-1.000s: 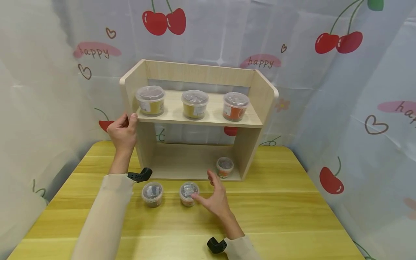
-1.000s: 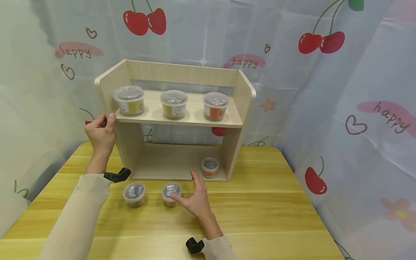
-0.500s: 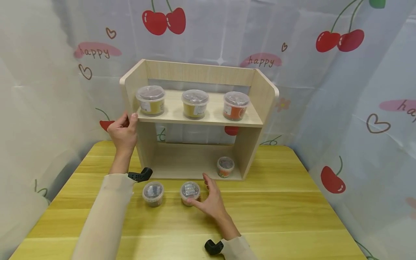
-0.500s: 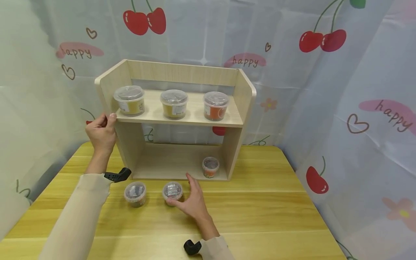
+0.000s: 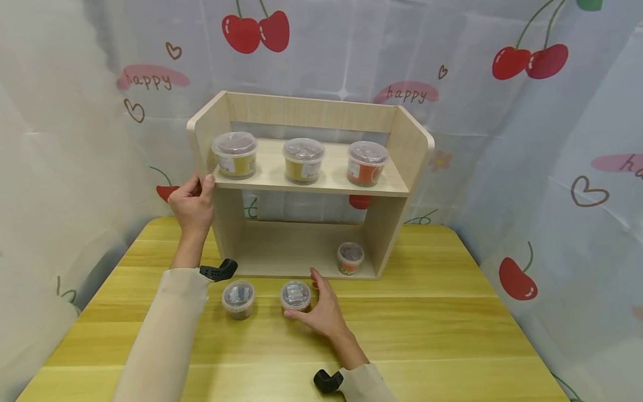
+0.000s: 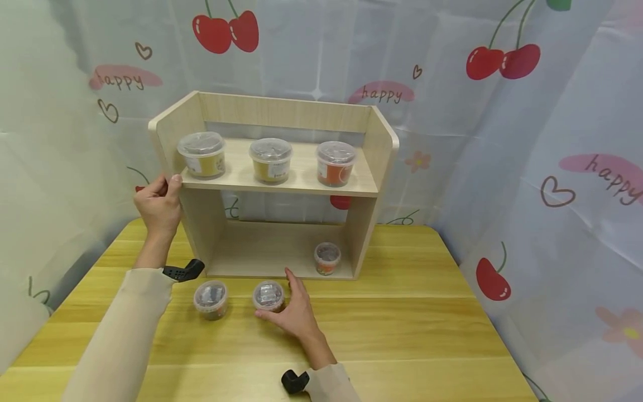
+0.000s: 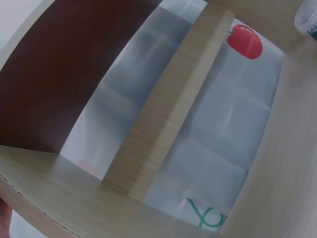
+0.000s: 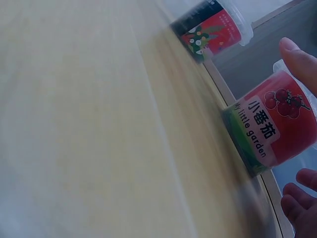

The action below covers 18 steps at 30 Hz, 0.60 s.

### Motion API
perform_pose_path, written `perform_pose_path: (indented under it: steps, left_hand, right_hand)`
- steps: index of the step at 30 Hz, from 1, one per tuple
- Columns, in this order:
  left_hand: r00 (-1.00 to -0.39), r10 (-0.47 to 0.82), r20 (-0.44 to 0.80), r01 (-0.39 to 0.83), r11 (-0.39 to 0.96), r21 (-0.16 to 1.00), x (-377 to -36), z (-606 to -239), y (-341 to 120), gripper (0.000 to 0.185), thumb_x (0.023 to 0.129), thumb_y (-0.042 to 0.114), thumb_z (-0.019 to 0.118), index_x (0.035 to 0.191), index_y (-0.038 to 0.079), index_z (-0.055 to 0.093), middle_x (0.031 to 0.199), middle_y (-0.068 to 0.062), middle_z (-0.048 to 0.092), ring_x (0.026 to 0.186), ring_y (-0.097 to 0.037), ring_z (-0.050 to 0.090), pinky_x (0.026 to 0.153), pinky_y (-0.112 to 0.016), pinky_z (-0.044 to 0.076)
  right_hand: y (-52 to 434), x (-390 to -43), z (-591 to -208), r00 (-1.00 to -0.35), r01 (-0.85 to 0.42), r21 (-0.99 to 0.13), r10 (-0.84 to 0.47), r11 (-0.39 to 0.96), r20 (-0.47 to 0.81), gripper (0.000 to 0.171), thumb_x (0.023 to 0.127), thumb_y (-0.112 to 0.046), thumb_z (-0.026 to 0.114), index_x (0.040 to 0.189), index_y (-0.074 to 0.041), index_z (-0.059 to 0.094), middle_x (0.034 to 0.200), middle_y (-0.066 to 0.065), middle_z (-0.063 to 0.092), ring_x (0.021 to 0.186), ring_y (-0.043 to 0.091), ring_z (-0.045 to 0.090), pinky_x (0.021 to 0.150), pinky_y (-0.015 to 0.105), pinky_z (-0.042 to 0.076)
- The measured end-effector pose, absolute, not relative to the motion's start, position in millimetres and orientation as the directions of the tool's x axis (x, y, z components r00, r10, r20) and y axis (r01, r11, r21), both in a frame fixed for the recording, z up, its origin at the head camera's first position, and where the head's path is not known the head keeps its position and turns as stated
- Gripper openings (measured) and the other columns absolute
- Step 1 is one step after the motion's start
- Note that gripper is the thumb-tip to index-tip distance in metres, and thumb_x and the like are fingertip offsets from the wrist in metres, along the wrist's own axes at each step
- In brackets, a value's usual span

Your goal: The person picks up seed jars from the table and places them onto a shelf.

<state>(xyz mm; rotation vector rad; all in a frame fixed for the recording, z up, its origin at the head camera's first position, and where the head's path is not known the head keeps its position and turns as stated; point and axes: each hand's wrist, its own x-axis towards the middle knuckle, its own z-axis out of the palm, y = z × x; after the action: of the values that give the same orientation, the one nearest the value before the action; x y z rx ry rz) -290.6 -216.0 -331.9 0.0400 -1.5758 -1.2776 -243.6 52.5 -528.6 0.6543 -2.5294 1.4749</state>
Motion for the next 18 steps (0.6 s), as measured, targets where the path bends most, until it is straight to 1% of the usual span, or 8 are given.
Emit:
perform_pose_path:
  steps: [3,5,10,13,18]
  left_hand:
    - [-0.447,-0.59,0.672,0.536,0.424,0.73,-283.8,-326.5,-211.4,0.029,0.089,0.008,0.063,0.106,-0.014,0.07,0.094,-0.033,0.067,0.064,0.009,0.05,0.066,-0.009,0.043]
    - [-0.449,-0.592,0.669,0.532,0.424,0.732,-282.2,-325.5,-210.5,0.029,0.089,0.009,0.063,0.106,-0.014,0.07,0.094,-0.033,0.067,0.064,0.008,0.05,0.067,-0.009,0.043]
    - [-0.445,-0.592,0.672,0.543,0.418,0.728,-281.8,-326.0,-210.8,0.029,0.089,0.008,0.064,0.106,-0.014,0.07,0.094,-0.032,0.068,0.065,0.009,0.05,0.067,-0.009,0.043]
    - [-0.444,-0.592,0.673,0.553,0.41,0.725,-283.4,-327.2,-211.9,0.028,0.088,0.008,0.065,0.106,-0.014,0.07,0.095,-0.032,0.068,0.065,0.01,0.052,0.067,-0.009,0.044]
    - [-0.438,-0.593,0.676,0.555,0.413,0.722,-284.1,-326.8,-212.2,0.029,0.088,0.008,0.064,0.105,-0.014,0.07,0.094,-0.033,0.068,0.064,0.01,0.051,0.067,-0.009,0.043]
  right_hand:
    - [52.0,-243.8,-529.1,-0.898,-0.428,-0.798,-0.298,0.424,0.324,0.11,0.066,-0.042,0.09,0.151,-0.004,0.033,0.143,0.017,0.047,0.127,0.034,0.048,0.102,0.054,0.04]
    - [51.8,-243.7,-529.5,-0.898,-0.428,-0.799,-0.299,0.422,0.323,0.106,0.066,-0.041,0.091,0.149,-0.003,0.036,0.14,0.016,0.05,0.126,0.033,0.049,0.102,0.053,0.04]
    - [50.6,-244.4,-530.3,-0.891,-0.443,-0.785,-0.308,0.433,0.333,0.091,0.067,-0.041,0.091,0.139,-0.003,0.049,0.13,0.01,0.057,0.119,0.027,0.055,0.1,0.048,0.043]
    - [50.1,-244.7,-530.8,-0.886,-0.452,-0.78,-0.316,0.433,0.338,0.084,0.067,-0.04,0.09,0.134,-0.006,0.054,0.124,0.007,0.06,0.114,0.024,0.057,0.098,0.046,0.045]
    - [49.8,-245.5,-531.5,-0.881,-0.458,-0.782,-0.335,0.422,0.335,0.081,0.069,-0.04,0.089,0.134,-0.007,0.055,0.124,0.006,0.061,0.113,0.023,0.059,0.097,0.046,0.046]
